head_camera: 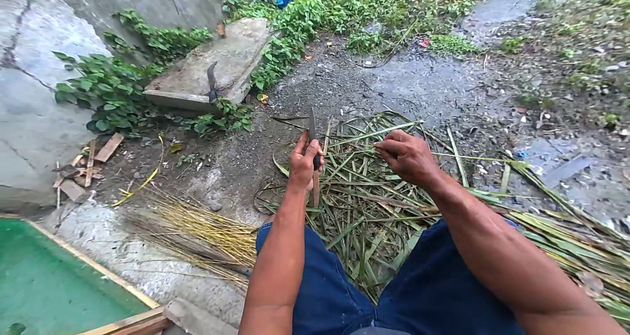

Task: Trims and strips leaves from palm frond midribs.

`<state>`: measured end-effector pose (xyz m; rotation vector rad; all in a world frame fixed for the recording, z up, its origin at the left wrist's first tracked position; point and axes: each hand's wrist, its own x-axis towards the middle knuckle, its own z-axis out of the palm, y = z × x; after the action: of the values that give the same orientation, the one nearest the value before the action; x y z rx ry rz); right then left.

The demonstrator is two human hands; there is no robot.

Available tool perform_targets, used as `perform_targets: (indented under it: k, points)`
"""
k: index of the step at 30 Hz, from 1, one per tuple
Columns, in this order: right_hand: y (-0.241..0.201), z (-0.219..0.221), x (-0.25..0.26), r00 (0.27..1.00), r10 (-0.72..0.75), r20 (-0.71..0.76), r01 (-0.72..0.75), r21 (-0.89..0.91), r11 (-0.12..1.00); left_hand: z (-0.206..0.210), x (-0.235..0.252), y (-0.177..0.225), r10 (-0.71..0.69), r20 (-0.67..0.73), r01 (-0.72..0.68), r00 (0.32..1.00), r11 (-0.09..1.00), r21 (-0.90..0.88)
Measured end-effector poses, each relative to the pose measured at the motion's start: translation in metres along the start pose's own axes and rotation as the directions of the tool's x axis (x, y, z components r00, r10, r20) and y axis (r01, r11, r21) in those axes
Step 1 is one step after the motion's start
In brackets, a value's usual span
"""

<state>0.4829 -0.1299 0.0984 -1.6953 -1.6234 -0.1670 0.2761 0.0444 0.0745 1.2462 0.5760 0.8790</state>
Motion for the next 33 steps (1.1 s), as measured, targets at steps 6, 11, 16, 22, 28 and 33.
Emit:
perform_targets:
  k: [6,11,16,22,28,33]
  points:
    - [0.003,-0.010,-0.006,0.998,-0.050,-0.023,0.049,-0.047,0.998,-0.020,0.002,0.007,-0.043,-0.089,0.039,0.995,0.998,-0.044]
    - [0.013,-0.019,-0.012,0.999,0.010,0.043,-0.008,-0.052,0.999,-0.035,0.011,0.007,-0.109,-0.198,0.090,0.974,0.991,-0.099]
    - [0.037,-0.027,-0.012,0.963,0.184,0.195,-0.181,-0.033,0.983,-0.054,0.033,0.004,-0.211,-0.466,0.196,0.859,0.977,-0.082]
    - [0.041,-0.019,-0.008,0.876,0.297,0.380,-0.315,-0.016,0.949,-0.017,-0.004,0.002,-0.131,-0.121,0.146,0.984,0.980,0.134]
    - [0.012,-0.020,0.005,0.789,0.249,0.561,-0.416,0.190,0.890,0.025,-0.028,-0.001,-0.128,0.220,0.068,0.967,0.963,0.261]
    - [0.017,-0.015,0.005,0.739,0.217,0.638,-0.535,0.360,0.764,0.020,-0.010,-0.010,-0.071,0.162,0.057,0.984,0.994,0.088]
